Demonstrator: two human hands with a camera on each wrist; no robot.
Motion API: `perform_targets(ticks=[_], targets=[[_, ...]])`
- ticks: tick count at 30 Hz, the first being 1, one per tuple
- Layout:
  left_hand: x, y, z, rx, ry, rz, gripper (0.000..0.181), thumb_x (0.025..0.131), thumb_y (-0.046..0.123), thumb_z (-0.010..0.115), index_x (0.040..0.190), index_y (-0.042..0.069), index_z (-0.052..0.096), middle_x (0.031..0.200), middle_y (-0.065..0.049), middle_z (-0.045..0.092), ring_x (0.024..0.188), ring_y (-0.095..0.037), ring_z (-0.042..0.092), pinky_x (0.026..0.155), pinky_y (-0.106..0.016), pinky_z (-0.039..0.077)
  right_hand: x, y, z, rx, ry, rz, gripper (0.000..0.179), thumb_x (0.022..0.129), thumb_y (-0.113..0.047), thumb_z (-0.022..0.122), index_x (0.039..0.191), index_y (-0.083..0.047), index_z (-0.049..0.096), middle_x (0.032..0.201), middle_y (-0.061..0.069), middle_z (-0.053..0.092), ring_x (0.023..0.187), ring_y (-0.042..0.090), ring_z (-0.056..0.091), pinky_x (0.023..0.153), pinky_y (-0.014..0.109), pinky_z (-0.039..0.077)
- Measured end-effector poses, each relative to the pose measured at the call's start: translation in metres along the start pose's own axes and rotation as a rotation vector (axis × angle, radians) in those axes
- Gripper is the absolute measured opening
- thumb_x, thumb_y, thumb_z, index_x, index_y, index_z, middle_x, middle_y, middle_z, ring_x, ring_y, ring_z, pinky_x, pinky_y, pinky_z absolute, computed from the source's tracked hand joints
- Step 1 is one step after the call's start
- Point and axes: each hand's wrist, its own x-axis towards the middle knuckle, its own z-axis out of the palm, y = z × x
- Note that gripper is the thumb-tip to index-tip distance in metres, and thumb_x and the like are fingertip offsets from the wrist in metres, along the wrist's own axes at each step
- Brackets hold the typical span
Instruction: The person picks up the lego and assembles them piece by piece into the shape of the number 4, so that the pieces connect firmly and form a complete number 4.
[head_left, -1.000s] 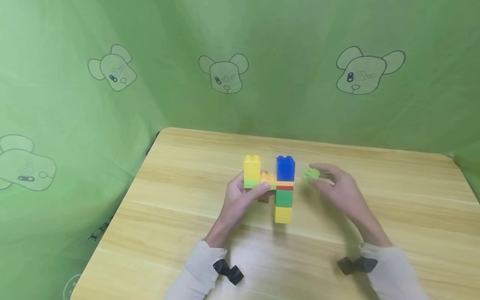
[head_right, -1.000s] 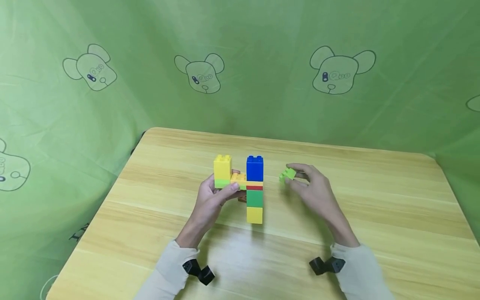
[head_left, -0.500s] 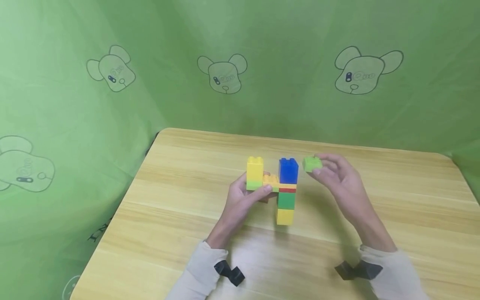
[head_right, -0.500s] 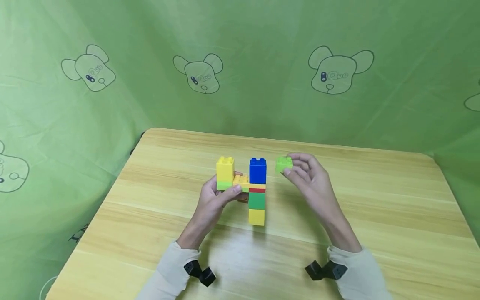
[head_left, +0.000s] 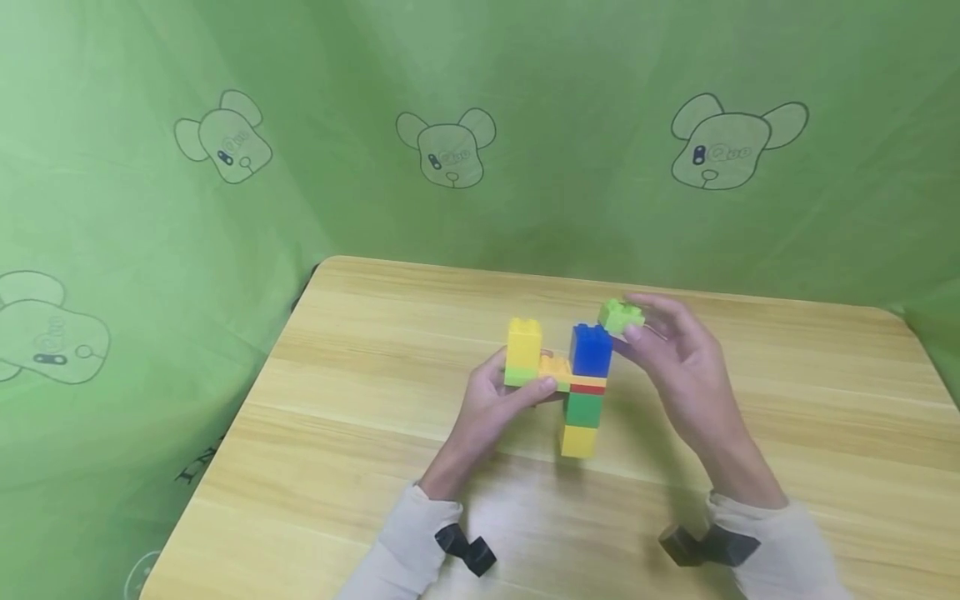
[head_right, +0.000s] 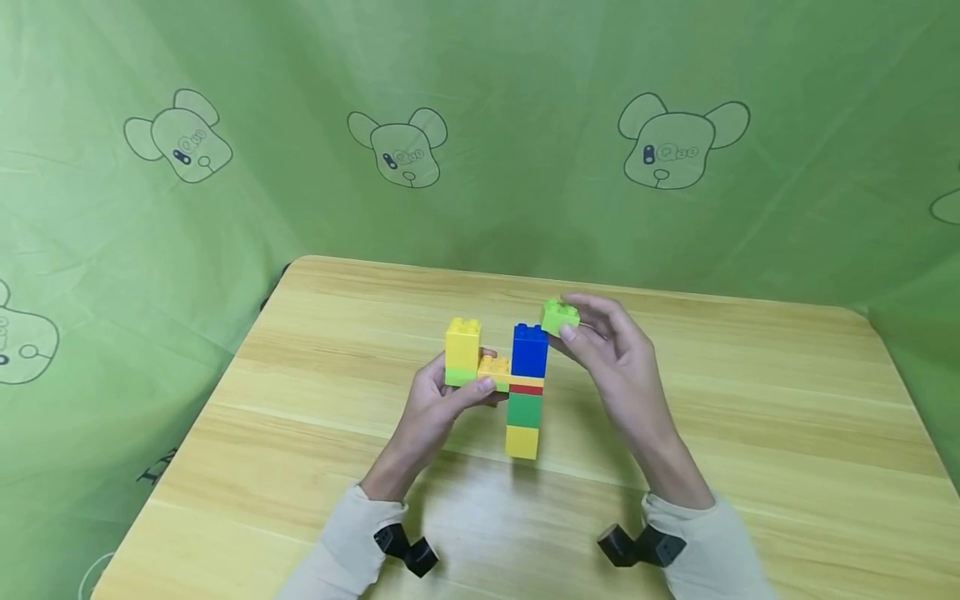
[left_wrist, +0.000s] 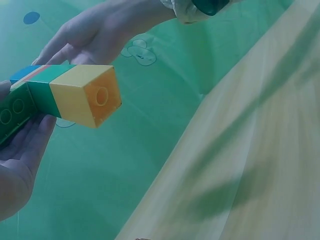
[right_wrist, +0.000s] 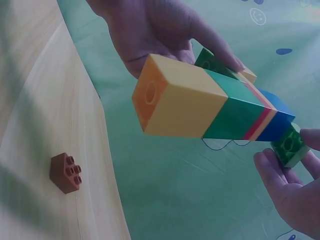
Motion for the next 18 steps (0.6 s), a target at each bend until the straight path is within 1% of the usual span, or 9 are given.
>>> perform_targets(ticks=[3, 7, 13, 18], targets=[[0.0002, -0.0002, 0.0007, 0.004, -0.003, -0.003, 0.043, 0.095, 0.016, 0.073, 0.133, 0.001, 0.06, 0.125, -0.014, 0.069, 0.113, -0.024, 0.068, 0.102, -0.04, 0.057, -0.0005, -0.0007, 0.0018, -0.022, 0.008, -0.003, 0.038, 0.106, -0.006, 0.058, 0.144, -0.002, 0.055, 0.132, 0.011, 0.062, 0.117, 0.019, 0.065, 0.1, 0.026, 0.056], [0.0005, -0.0009, 0.0011, 0.008, -0.007, 0.0, 0.043, 0.095, 0.015, 0.073, 0.133, 0.0, 0.06, 0.125, -0.014, 0.068, 0.114, -0.023, 0.068, 0.104, -0.04, 0.056, -0.0024, -0.0018, 0.004, -0.09, 0.0, 0.011, 0.038, 0.106, -0.01, 0.059, 0.144, -0.005, 0.058, 0.13, 0.011, 0.063, 0.116, 0.019, 0.065, 0.099, 0.023, 0.056], [0.0003, -0.0019, 0.0017, -0.001, -0.027, 0.009, 0.043, 0.095, 0.011, 0.072, 0.134, 0.0, 0.06, 0.124, -0.014, 0.069, 0.113, -0.024, 0.069, 0.103, -0.041, 0.056, -0.0054, -0.0034, 0.0066, -0.181, -0.021, 0.017, 0.038, 0.107, -0.012, 0.059, 0.144, -0.008, 0.058, 0.14, 0.008, 0.059, 0.122, 0.015, 0.063, 0.098, 0.019, 0.055], [0.0002, -0.0016, 0.0017, 0.014, -0.029, 0.011, 0.044, 0.095, 0.011, 0.072, 0.136, 0.0, 0.059, 0.124, -0.013, 0.069, 0.114, -0.025, 0.069, 0.104, -0.041, 0.056, -0.0071, -0.0037, 0.0079, -0.25, -0.058, -0.01, 0.039, 0.107, -0.01, 0.057, 0.146, -0.008, 0.057, 0.143, 0.005, 0.058, 0.124, 0.012, 0.062, 0.099, 0.019, 0.054]])
